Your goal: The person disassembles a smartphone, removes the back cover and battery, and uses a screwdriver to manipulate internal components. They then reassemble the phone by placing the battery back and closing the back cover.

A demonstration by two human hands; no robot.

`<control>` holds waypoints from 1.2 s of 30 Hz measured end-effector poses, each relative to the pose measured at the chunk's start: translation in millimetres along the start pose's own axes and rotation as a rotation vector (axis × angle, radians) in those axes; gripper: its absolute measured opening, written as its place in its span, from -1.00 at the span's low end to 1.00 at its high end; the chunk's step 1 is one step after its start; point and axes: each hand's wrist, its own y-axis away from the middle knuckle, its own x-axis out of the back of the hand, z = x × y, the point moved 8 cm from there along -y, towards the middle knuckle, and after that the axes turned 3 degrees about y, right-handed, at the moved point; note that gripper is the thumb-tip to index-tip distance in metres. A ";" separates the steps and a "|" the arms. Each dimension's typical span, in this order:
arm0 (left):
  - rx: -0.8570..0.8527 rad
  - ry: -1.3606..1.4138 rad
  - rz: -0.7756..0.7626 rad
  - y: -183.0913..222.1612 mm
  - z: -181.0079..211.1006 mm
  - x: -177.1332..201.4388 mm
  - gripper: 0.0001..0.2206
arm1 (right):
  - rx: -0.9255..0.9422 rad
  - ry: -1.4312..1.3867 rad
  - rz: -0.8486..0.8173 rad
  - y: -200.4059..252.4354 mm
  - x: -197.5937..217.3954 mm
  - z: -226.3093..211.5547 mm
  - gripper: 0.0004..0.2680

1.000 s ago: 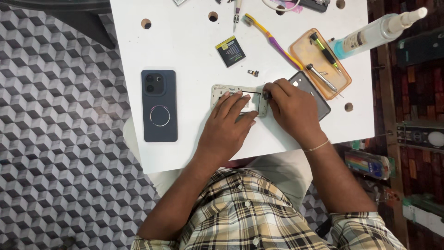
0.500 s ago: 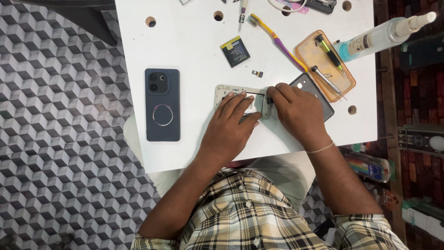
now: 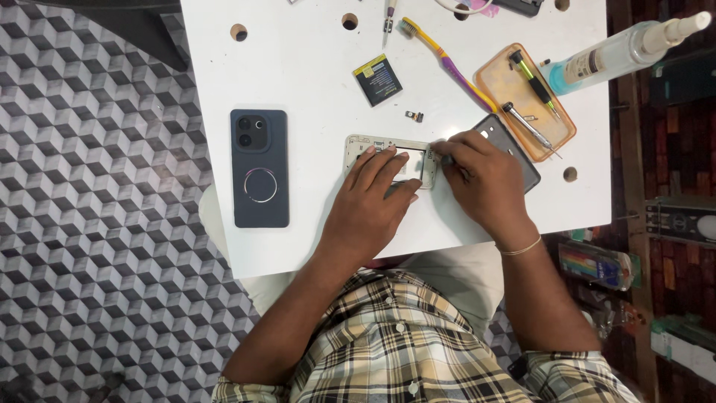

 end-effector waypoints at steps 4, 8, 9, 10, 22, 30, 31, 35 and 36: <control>0.001 -0.008 0.006 0.0 0.5 0.3 -0.80 | 0.036 0.030 0.052 0.3 1.1 -6.4 -0.80; 0.003 -0.003 0.013 0.2 0.0 0.2 -0.82 | 0.097 0.085 0.088 3.3 2.5 -13.7 -0.77; 0.002 -0.003 0.012 0.2 0.0 0.0 -0.82 | 0.105 0.090 0.097 4.1 3.3 -14.8 -0.77; 0.000 -0.004 0.011 0.3 -0.2 0.1 -0.82 | 0.103 0.093 0.096 4.7 3.5 -15.1 -0.76; 0.009 0.006 0.006 0.0 -0.2 -0.8 -0.82 | -0.070 -0.162 0.028 8.8 4.0 4.0 -0.78; 0.016 0.015 0.004 -1.3 0.8 0.8 -0.83 | -0.117 -1.191 0.222 12.8 19.9 37.5 -0.87; 0.015 0.020 0.006 -1.8 0.8 1.3 -0.83 | -0.113 -1.219 0.251 13.5 20.3 39.1 -0.90; 0.015 0.007 0.007 -2.5 0.9 2.6 -0.84 | -0.119 -0.647 0.324 8.4 30.7 38.5 -0.88; 0.011 0.007 0.008 -2.3 1.3 2.9 -0.84 | -0.108 -0.364 0.319 5.6 34.4 34.1 -0.87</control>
